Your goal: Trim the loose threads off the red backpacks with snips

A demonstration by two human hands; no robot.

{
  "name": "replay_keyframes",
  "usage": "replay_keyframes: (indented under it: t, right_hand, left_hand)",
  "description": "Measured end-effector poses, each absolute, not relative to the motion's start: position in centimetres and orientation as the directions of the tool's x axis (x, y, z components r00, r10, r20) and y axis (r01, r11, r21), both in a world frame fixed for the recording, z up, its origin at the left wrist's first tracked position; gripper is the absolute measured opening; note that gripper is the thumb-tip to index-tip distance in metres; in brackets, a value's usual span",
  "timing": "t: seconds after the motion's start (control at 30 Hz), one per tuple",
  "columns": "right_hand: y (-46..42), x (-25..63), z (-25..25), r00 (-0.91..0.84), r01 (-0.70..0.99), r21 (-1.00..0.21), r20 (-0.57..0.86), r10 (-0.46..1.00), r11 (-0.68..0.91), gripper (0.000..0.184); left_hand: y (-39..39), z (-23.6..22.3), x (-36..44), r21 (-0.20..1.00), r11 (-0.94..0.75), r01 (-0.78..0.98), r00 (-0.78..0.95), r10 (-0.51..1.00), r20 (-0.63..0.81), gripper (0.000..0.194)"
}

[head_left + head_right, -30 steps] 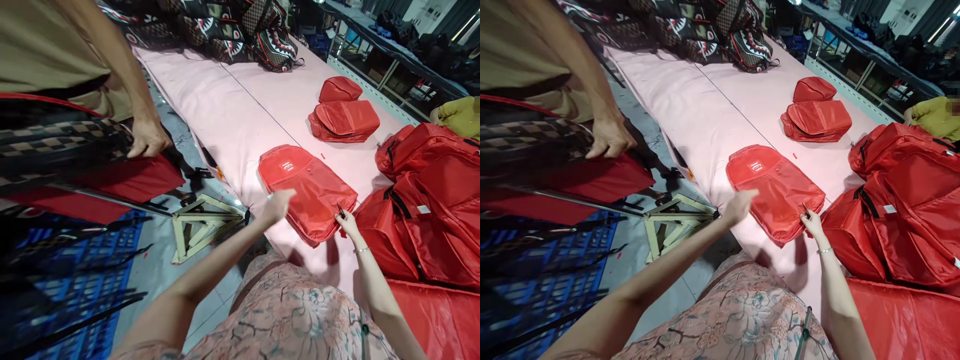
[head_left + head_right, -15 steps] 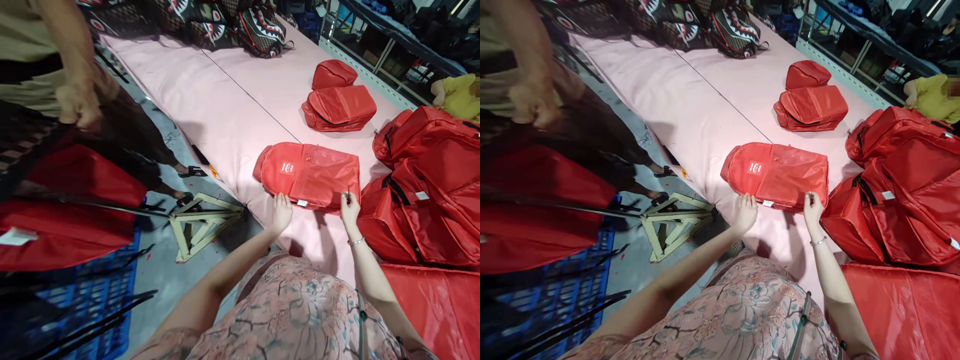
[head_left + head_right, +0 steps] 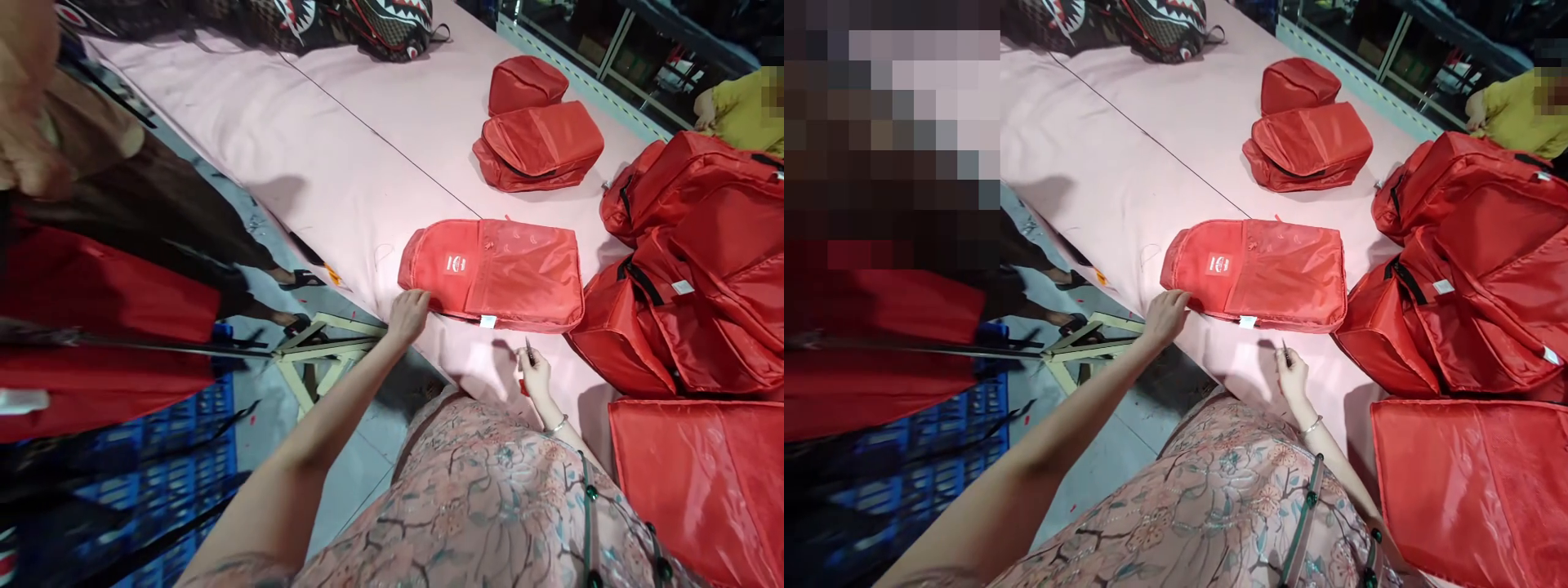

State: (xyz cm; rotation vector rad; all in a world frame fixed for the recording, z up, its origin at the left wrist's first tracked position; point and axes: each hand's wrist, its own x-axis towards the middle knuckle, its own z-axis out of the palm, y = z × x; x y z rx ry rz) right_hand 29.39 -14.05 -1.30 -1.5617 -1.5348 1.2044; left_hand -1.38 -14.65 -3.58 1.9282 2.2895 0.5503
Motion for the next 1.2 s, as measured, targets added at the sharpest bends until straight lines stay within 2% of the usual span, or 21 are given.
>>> replay_keyframes:
  t: [0.13, 0.3, 0.4, 0.57, 0.7, 0.87, 0.93, 1.0, 1.07, 1.2]
  right_hand:
    - [-9.9, 29.4, -1.0, -0.045, 0.439, -0.896, -0.092, 0.995, -0.063, 0.037]
    - [-5.6, 28.7, -1.0, 0.034, 0.503, -0.857, -0.114, 0.993, -0.115, 0.037]
    - [-5.3, 28.8, -1.1, -0.013, 0.438, -0.894, -0.115, 0.993, -0.098, 0.036]
    - [-5.3, 28.9, -1.2, -0.123, 0.232, -0.97, -0.103, 0.987, -0.073, 0.038]
    - [-3.0, 28.4, -0.9, -0.075, 0.214, -0.973, -0.106, 0.992, -0.088, 0.039]
    - [-3.3, 27.3, -0.4, 0.177, 0.36, -0.928, -0.03, 0.984, -0.093, 0.033]
    - [-5.8, 26.8, -1.0, 0.216, 0.422, -0.902, -0.003, 0.976, -0.096, 0.033]
    - [-8.8, 26.2, -2.2, 0.174, 0.45, -0.885, -0.043, 0.984, -0.118, 0.033]
    - [-11.6, 25.7, -3.5, 0.079, 0.426, -0.89, -0.141, 0.987, -0.161, 0.035]
    - [-13.8, 26.0, -4.3, -0.008, 0.338, -0.9, -0.297, 0.955, -0.277, 0.035]
  left_hand:
    - [-13.8, -3.4, -4.0, 0.196, 0.111, 0.974, -0.12, 0.992, 0.036, 0.021]
    - [-14.6, -3.2, -2.5, 0.129, 0.133, 0.983, -0.141, 0.989, 0.051, 0.019]
    - [-16.2, -3.1, -2.1, 0.134, 0.129, 0.983, -0.135, 0.99, 0.035, 0.019]
    - [-20.4, -3.2, -0.4, 0.177, 0.062, 0.982, -0.064, 0.998, 0.005, 0.019]
    - [-21.6, -3.7, 5.1, 0.265, 0.033, 0.964, -0.03, 0.999, -0.015, 0.027]
    - [-19.6, -4.2, 12.1, 0.488, 0.115, 0.865, -0.123, 0.992, -0.017, 0.024]
    - [-19.0, -4.2, 13.0, 0.577, 0.161, 0.801, -0.171, 0.985, -0.037, 0.022]
    - [-18.8, -4.1, 12.9, 0.662, 0.174, 0.729, -0.184, 0.981, -0.055, 0.02]
    - [-18.8, -3.9, 12.4, 0.723, 0.19, 0.664, -0.203, 0.977, -0.07, 0.018]
    - [-18.0, -3.4, 12.9, 0.751, 0.266, 0.605, -0.249, 0.958, -0.139, 0.02]
